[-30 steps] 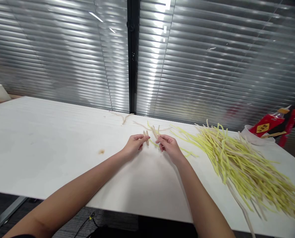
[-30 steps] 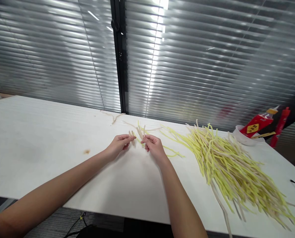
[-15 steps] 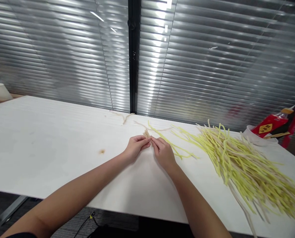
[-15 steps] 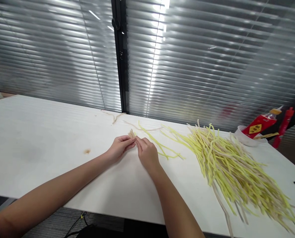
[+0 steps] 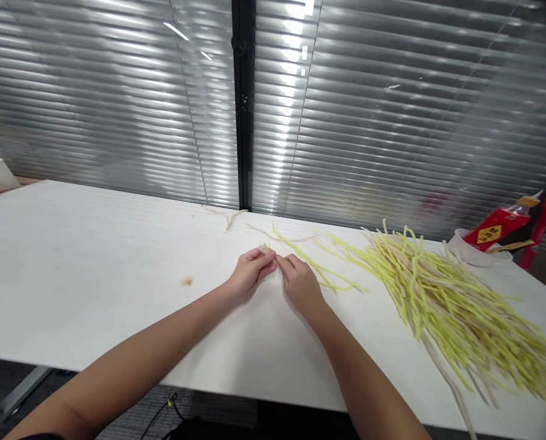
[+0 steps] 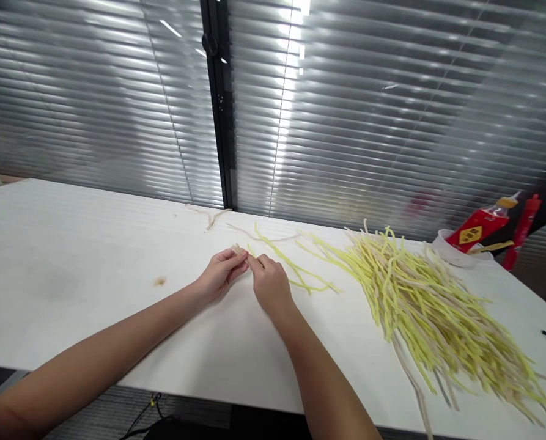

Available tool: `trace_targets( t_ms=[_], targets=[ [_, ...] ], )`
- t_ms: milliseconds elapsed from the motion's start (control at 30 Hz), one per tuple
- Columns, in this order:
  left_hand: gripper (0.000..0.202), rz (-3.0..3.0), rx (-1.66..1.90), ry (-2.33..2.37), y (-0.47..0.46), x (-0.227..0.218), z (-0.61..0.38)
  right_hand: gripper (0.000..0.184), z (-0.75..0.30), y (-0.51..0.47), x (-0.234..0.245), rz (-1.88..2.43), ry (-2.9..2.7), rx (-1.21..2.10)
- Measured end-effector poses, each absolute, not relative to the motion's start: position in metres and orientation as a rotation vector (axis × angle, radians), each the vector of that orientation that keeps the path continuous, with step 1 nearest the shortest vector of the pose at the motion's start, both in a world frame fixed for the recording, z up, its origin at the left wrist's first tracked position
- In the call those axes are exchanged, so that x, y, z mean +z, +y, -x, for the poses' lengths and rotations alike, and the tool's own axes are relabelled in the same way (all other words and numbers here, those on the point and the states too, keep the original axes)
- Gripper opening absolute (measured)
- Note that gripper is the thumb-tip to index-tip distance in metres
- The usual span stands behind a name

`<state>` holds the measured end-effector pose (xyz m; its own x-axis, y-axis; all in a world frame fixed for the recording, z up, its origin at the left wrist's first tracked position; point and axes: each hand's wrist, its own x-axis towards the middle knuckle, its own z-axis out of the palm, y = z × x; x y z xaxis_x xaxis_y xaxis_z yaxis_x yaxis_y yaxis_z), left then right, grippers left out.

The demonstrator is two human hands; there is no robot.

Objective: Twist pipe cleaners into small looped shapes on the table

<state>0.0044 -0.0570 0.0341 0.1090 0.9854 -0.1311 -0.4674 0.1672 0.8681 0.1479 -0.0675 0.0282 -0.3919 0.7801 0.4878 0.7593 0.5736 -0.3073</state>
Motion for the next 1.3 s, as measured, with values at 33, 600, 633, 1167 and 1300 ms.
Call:
trace_targets(
  t_ms=[33, 600, 633, 1167, 1300],
  targets=[
    [0.021, -0.761, 1.242, 0.858, -0.057, 0.035, -0.004, 0.035, -0.147, -0.068, 0.028, 1.229, -2.198, 0.064],
    [0.033, -1.106, 1.078, 1.095, -0.058, 0.040, 0.000, 0.029, -0.146, -0.059, 0.016, 1.255, -2.121, 0.217],
    [0.033, -1.183, 1.040, 1.129, -0.057, 0.042, 0.003, 0.030, -0.148, -0.058, 0.016, 1.248, -2.145, 0.188],
    [0.016, -2.298, 0.655, 0.913, -0.050, 0.060, 0.039, 0.024, -0.161, -0.058, 0.012, 0.955, -2.439, 0.031],
    [0.022, -2.479, 0.568, 0.937, -0.061, 0.055, 0.054, 0.020, -0.149, -0.064, 0.011, 0.881, -2.496, -0.055]
  ],
)
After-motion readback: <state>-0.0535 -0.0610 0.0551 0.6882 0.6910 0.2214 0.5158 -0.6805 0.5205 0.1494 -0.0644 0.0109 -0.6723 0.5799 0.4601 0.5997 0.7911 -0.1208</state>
